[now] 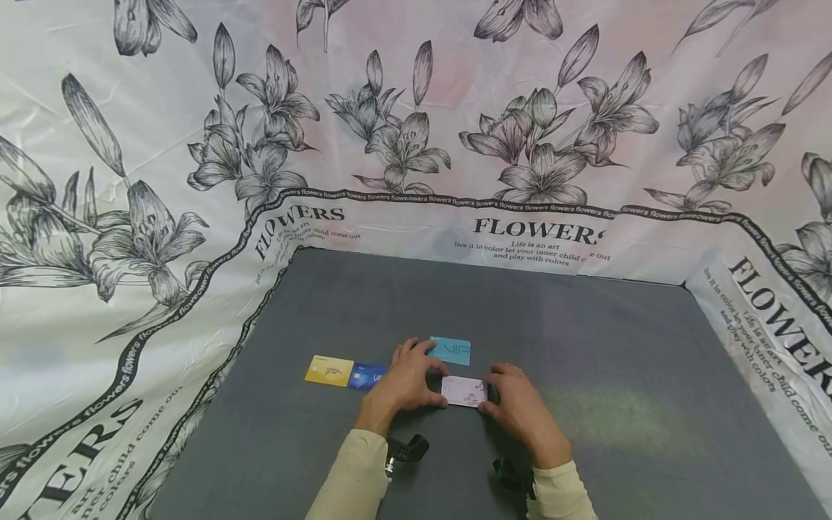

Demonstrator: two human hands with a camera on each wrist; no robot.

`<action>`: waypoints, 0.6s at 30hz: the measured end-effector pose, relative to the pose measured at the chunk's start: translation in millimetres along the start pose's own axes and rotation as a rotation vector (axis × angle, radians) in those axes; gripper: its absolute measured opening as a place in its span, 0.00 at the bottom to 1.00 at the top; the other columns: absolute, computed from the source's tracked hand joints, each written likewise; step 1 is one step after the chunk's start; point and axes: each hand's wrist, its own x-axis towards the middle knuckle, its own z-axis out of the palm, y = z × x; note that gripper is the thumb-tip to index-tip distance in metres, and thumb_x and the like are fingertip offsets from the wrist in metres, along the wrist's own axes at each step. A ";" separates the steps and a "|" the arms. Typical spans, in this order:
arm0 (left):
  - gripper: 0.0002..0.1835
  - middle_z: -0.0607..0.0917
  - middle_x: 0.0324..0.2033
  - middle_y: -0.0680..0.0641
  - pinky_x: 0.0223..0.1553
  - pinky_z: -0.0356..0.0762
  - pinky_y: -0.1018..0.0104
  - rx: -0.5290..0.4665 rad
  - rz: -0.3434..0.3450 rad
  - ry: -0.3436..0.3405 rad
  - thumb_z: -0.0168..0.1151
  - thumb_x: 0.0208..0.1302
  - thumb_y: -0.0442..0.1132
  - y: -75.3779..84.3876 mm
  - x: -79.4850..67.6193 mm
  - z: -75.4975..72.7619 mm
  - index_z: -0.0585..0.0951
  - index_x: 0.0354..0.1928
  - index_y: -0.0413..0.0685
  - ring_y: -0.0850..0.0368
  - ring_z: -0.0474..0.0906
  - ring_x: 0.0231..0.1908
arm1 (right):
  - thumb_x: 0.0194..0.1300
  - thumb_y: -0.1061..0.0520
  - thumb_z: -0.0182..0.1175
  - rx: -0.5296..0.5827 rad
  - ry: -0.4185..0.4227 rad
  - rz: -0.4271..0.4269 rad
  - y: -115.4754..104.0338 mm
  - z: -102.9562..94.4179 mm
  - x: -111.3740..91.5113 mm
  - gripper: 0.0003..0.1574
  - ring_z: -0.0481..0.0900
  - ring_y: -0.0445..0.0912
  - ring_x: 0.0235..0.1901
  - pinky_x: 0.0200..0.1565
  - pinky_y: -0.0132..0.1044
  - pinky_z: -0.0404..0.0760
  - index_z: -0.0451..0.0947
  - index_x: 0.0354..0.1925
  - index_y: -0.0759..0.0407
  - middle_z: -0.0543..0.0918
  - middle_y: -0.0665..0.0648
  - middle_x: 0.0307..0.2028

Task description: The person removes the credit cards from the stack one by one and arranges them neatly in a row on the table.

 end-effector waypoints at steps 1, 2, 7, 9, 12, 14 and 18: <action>0.23 0.71 0.81 0.45 0.84 0.51 0.31 0.002 0.004 0.001 0.89 0.55 0.51 -0.2 0.0 0.0 0.93 0.53 0.61 0.34 0.55 0.84 | 0.64 0.61 0.79 -0.003 0.004 0.000 -0.3 0.3 -0.2 0.24 0.76 0.75 0.70 0.72 0.69 0.74 0.88 0.56 0.69 0.81 0.76 0.66; 0.23 0.71 0.81 0.45 0.84 0.51 0.31 0.005 0.008 0.002 0.89 0.55 0.51 -0.4 0.1 0.0 0.93 0.53 0.61 0.33 0.56 0.84 | 0.63 0.61 0.79 -0.005 0.008 0.001 -0.4 0.6 -0.2 0.24 0.77 0.74 0.69 0.71 0.69 0.75 0.88 0.56 0.70 0.81 0.75 0.66; 0.25 0.71 0.80 0.43 0.83 0.52 0.30 0.003 0.024 0.007 0.89 0.55 0.51 -1.3 -0.2 0.0 0.92 0.54 0.59 0.32 0.56 0.83 | 0.61 0.62 0.80 -0.008 0.029 0.004 -0.8 1.4 1.0 0.24 0.79 0.72 0.66 0.69 0.67 0.78 0.89 0.55 0.69 0.82 0.75 0.65; 0.25 0.71 0.80 0.42 0.83 0.53 0.30 0.001 0.030 0.011 0.89 0.55 0.51 -1.1 -0.7 -0.6 0.92 0.54 0.59 0.32 0.56 0.83 | 0.61 0.62 0.80 -0.009 0.029 0.007 -0.8 1.6 1.8 0.24 0.79 0.71 0.66 0.69 0.66 0.78 0.89 0.55 0.69 0.82 0.74 0.65; 0.24 0.71 0.81 0.43 0.83 0.51 0.30 -0.009 0.026 0.006 0.89 0.55 0.51 -0.9 -1.4 -1.1 0.92 0.54 0.59 0.32 0.55 0.83 | 0.61 0.62 0.81 -0.012 0.019 0.019 -0.7 2.2 2.5 0.25 0.79 0.71 0.67 0.69 0.67 0.78 0.88 0.55 0.68 0.82 0.74 0.66; 0.24 0.71 0.81 0.43 0.83 0.51 0.30 -0.011 0.028 0.008 0.88 0.56 0.51 -1.4 -1.8 -0.7 0.92 0.54 0.59 0.32 0.55 0.84 | 0.61 0.61 0.81 -0.011 0.010 0.030 -0.9 2.7 2.7 0.25 0.79 0.71 0.67 0.69 0.67 0.78 0.88 0.55 0.68 0.81 0.74 0.67; 0.25 0.71 0.81 0.41 0.83 0.50 0.28 -0.022 0.038 0.010 0.88 0.56 0.50 -3.4 -2.5 0.9 0.92 0.55 0.58 0.31 0.55 0.83 | 0.61 0.61 0.81 -0.001 -0.004 0.049 -1.2 3.7 2.4 0.26 0.79 0.71 0.67 0.70 0.67 0.78 0.88 0.56 0.68 0.80 0.74 0.68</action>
